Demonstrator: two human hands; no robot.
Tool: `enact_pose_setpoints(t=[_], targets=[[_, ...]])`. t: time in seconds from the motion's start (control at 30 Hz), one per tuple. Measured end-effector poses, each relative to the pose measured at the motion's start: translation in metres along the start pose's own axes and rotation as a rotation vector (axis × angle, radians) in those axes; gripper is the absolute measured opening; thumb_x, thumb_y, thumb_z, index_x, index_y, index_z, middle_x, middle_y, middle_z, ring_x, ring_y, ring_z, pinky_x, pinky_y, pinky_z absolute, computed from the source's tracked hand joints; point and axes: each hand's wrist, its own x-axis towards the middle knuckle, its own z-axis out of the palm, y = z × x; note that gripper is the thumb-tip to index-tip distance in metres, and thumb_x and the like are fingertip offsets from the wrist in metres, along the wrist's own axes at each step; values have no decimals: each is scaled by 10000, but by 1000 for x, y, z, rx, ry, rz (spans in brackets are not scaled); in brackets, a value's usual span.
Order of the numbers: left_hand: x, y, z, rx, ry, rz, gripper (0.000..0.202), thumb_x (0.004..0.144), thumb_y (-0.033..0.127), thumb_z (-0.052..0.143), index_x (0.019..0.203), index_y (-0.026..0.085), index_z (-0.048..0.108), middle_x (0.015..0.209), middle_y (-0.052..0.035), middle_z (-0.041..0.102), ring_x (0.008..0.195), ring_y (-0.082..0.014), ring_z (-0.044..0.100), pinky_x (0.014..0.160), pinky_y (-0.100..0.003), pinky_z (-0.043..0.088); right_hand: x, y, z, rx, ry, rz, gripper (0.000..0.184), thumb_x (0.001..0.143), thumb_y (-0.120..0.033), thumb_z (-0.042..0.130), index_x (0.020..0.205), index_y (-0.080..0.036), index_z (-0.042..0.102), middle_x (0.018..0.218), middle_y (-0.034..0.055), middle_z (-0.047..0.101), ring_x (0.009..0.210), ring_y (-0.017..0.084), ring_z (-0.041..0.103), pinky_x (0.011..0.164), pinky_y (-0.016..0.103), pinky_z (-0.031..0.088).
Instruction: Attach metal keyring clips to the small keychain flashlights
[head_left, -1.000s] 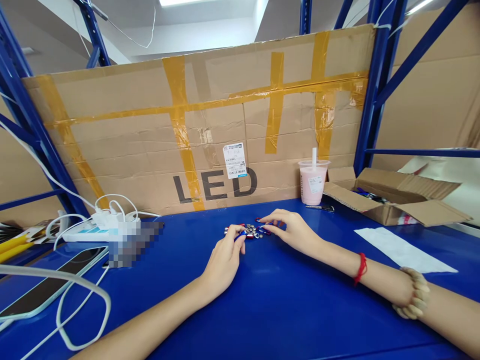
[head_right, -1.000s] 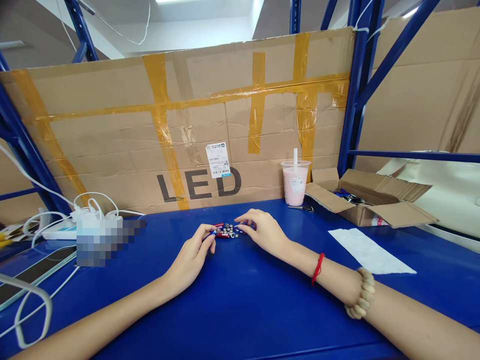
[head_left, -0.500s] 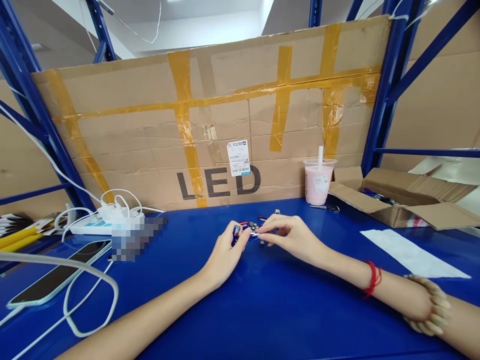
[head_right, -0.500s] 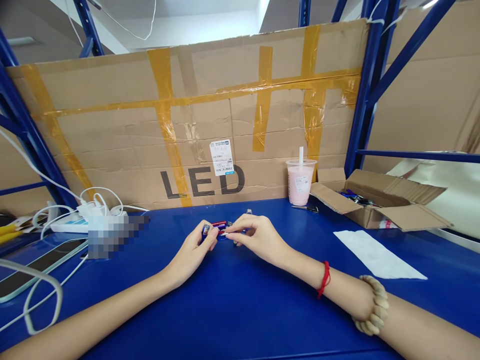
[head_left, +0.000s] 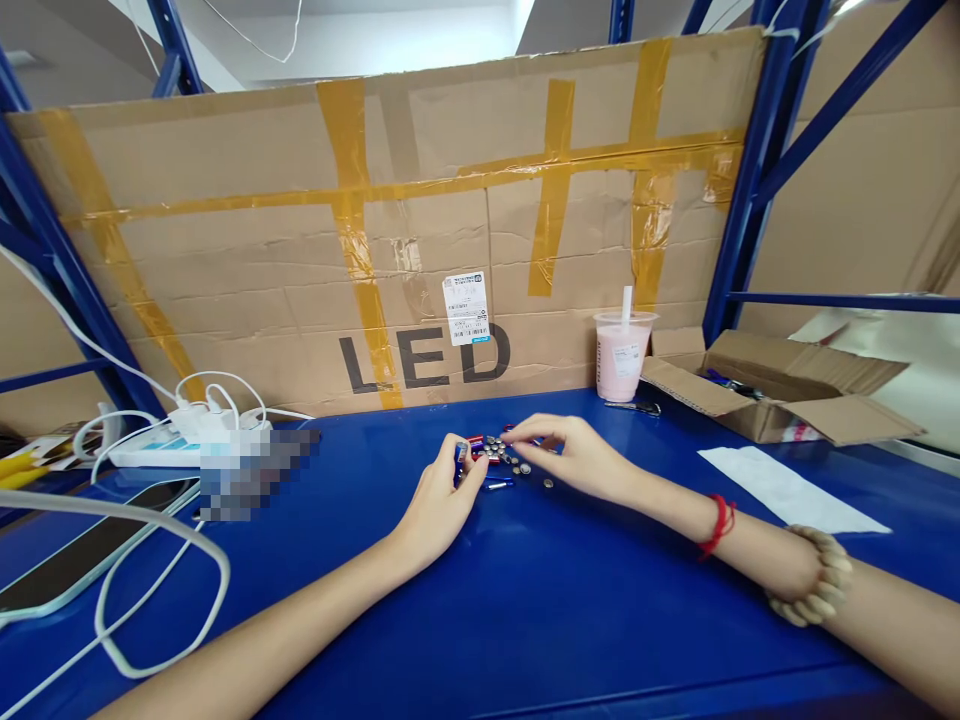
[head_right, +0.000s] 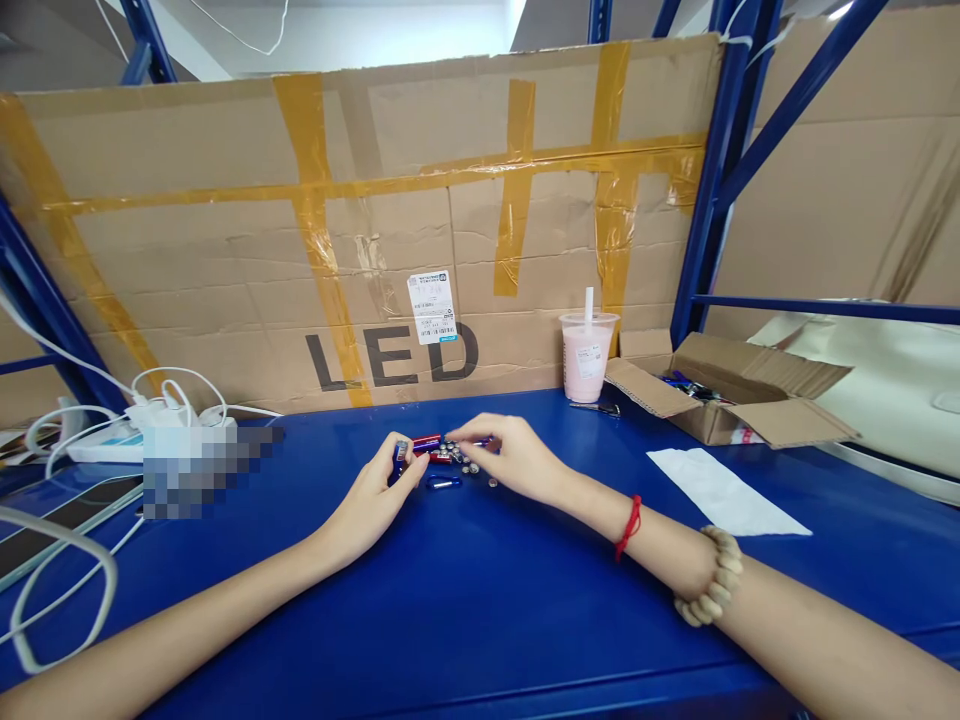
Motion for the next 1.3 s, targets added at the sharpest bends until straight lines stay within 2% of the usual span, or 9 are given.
enact_pose_setpoints(t=[0.1, 0.2, 0.47, 0.6, 0.7, 0.83, 1.03, 1.17, 1.3], targets=[[0, 2, -1, 9, 13, -22, 244, 820, 427, 346, 736, 200, 319, 646, 59, 424, 588, -64, 363, 561, -178, 289, 5, 6, -15, -105, 272, 49, 266, 815, -313, 465, 947, -168, 644, 962, 42, 577, 839, 110, 543, 645, 183, 440], [0, 2, -1, 1, 11, -25, 235, 821, 411, 353, 728, 198, 322, 634, 61, 418, 586, -64, 358, 577, -181, 292, 6, 11, -25, -183, 349, 91, 236, 792, -301, 493, 928, -180, 642, 939, 22, 580, 764, 91, 542, 574, 165, 412], [1, 0, 0, 8, -14, 19, 283, 796, 416, 393, 689, 164, 462, 681, 30, 483, 635, -81, 395, 606, -194, 298, -3, 4, -9, -447, -79, 158, 234, 737, -468, 567, 828, -278, 670, 825, -34, 580, 666, 65, 511, 501, 165, 277], [1, 0, 1, 48, -1, 62, 331, 789, 398, 411, 571, 156, 358, 599, 33, 397, 606, -75, 338, 588, -197, 264, -3, 1, -8, -512, -118, 191, 226, 742, -473, 563, 845, -300, 666, 783, -36, 583, 671, 70, 509, 487, 161, 240], [2, 0, 0, 45, 6, 90, 361, 783, 380, 431, 528, 153, 315, 577, 24, 385, 643, -87, 352, 617, -204, 275, -1, -2, -13, -524, -112, 241, 277, 725, -508, 569, 757, -251, 668, 720, -27, 585, 636, 73, 510, 486, 163, 247], [3, -4, -1, -36, -15, 159, 400, 761, 358, 477, 482, 152, 279, 553, 27, 354, 604, -78, 344, 626, -222, 287, 0, -7, -17, -405, -195, 292, 383, 632, -554, 631, 681, -174, 652, 649, -10, 581, 571, 72, 516, 480, 160, 304], [3, -4, -2, -93, -47, 234, 415, 752, 300, 490, 450, 152, 246, 524, 31, 333, 568, -68, 337, 631, -234, 289, -2, 4, -12, -57, -279, 429, 404, 533, -424, 725, 774, -106, 657, 686, 31, 602, 592, 105, 569, 484, 147, 431], [2, -2, -2, -47, -46, 174, 390, 747, 317, 484, 463, 155, 271, 499, 42, 311, 544, -63, 298, 591, -226, 274, -2, 6, -11, 108, -323, 511, 454, 527, -404, 722, 842, -86, 648, 745, 62, 609, 667, 135, 589, 467, 143, 461], [1, 1, -1, -15, -21, 110, 338, 730, 314, 485, 510, 159, 280, 514, 57, 286, 534, -53, 256, 575, -212, 267, -3, 2, -14, 93, -375, 509, 425, 532, -365, 722, 851, -91, 656, 758, 59, 611, 675, 118, 583, 473, 115, 445]])
